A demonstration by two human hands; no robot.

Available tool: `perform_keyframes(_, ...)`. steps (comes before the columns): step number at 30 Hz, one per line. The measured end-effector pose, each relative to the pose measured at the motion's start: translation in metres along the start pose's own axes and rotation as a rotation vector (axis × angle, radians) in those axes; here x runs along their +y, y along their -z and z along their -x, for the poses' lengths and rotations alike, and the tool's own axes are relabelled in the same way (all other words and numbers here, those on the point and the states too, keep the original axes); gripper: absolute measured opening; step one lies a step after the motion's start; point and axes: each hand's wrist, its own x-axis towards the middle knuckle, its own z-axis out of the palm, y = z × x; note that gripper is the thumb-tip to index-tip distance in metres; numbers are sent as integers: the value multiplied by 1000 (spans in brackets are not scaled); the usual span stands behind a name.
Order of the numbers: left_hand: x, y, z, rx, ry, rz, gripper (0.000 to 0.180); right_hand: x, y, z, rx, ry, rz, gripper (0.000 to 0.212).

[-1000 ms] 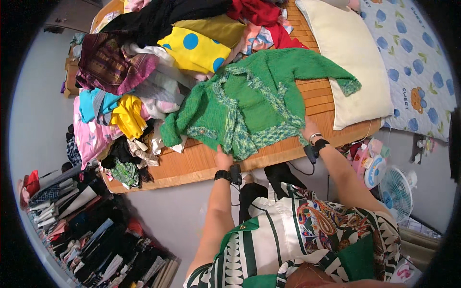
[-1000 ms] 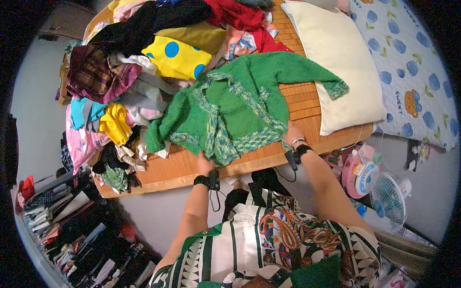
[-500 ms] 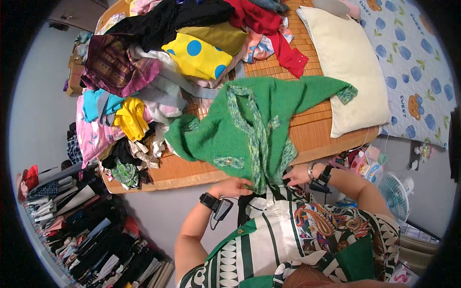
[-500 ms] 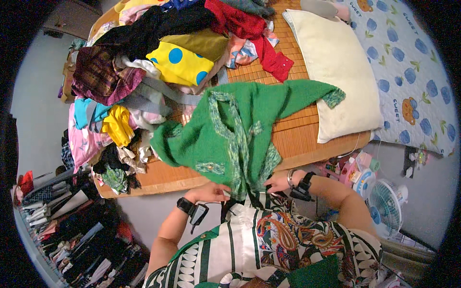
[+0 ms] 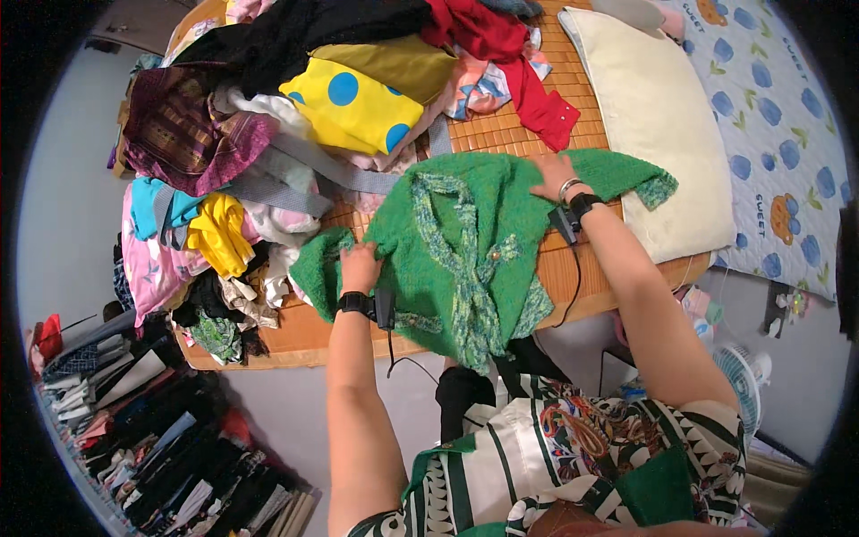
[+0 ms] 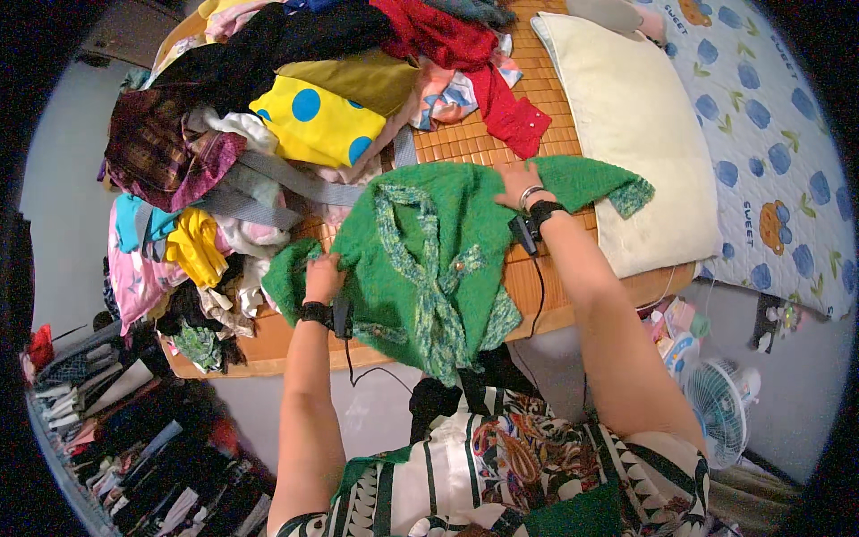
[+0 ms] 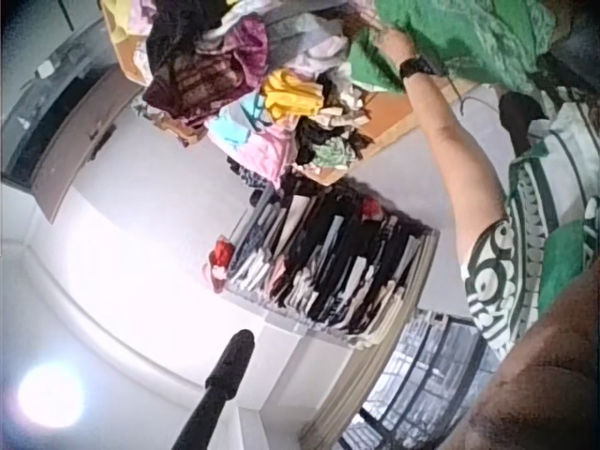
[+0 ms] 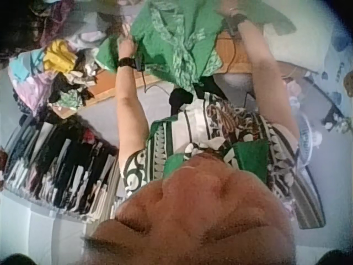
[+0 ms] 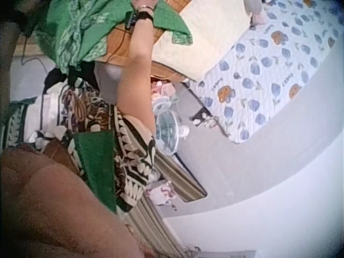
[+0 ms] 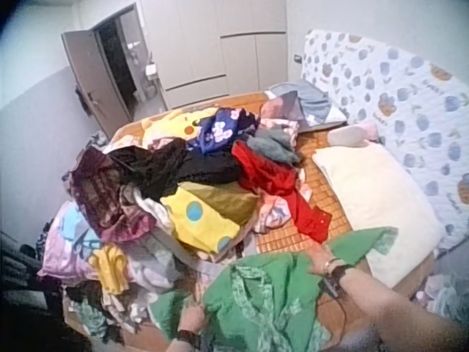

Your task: The person folds a pink sweatshirt, a green cardigan, and a blue sweater one at a time on a bed and places each into a blue storage bag on the floor.

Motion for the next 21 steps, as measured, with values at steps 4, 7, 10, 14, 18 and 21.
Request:
perform_keyframes(4, 12, -2, 20, 35, 73, 385, 20, 11, -27, 25, -203, 52, 23, 26)
perform_keyframes(7, 5, 23, 74, 134, 23, 453, 20, 27, -18, 89, 0, 62, -210, 20)
perform_keyframes(10, -5, 49, 142, 156, 108, 595, 19, 53, 5, 168, 186, -46, -628, 23)
perform_keyframes(14, -5, 105, 223, 305, 111, 711, 12, 56, 84, 287, 246, -51, -604, 25)
perform_keyframes(18, -14, 167, 263, 351, 106, 813, 11, 37, 155, 351, 68, -105, -627, 23)
perform_keyframes(21, -19, 198, 202, 363, -196, 580, 13, 65, 157, 336, 417, 109, -231, 19)
